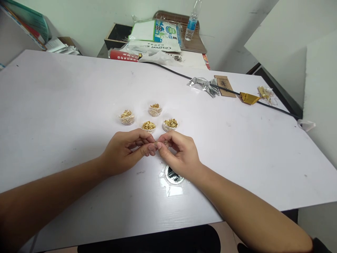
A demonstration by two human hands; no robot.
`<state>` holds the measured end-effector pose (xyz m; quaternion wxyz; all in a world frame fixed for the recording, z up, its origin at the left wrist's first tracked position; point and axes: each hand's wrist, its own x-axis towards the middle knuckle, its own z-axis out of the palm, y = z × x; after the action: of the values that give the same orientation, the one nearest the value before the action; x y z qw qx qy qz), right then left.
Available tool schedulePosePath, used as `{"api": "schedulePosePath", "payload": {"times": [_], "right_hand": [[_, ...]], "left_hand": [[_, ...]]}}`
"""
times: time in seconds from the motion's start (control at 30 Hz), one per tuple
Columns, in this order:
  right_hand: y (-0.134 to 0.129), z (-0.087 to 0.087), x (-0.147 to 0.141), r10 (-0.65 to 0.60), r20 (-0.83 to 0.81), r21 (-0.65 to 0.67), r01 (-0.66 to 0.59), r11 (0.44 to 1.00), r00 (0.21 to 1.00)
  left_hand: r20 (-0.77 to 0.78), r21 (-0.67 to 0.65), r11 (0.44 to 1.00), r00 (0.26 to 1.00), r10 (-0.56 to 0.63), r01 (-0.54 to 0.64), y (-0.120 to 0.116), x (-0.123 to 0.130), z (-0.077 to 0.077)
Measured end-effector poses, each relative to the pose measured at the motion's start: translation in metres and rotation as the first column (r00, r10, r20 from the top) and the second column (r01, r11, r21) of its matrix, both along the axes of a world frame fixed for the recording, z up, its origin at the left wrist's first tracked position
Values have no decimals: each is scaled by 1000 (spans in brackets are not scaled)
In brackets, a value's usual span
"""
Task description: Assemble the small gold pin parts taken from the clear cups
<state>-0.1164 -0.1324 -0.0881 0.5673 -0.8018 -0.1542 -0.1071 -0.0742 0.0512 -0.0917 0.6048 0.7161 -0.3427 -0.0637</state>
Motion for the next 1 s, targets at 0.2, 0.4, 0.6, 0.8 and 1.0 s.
{"api": "schedulePosePath", "payload": {"times": [0.2,0.4,0.6,0.8,1.0], "right_hand": [[1,0,0,25,-19,24,-25,999,1000],[-1,-1,0,14,-42,-9,-15,1000,999],[-3,-3,1,17,-18,-1,-18,1000,1000],[-3,-5,1,46,40,-3,-45,999,998],[-3,-3,3,64,140,-18,-62,998,988]], "left_hand": [[141,99,994,990,28,-42,2,1,-1],[118,144,990,993,-6,-11,2,1,1],[-146,71,994,987,-72,83,3,2,2],[-302,35,974,932,-201,222,4,3,4],[-374,-55,976,902,-216,211,4,6,6]]}}
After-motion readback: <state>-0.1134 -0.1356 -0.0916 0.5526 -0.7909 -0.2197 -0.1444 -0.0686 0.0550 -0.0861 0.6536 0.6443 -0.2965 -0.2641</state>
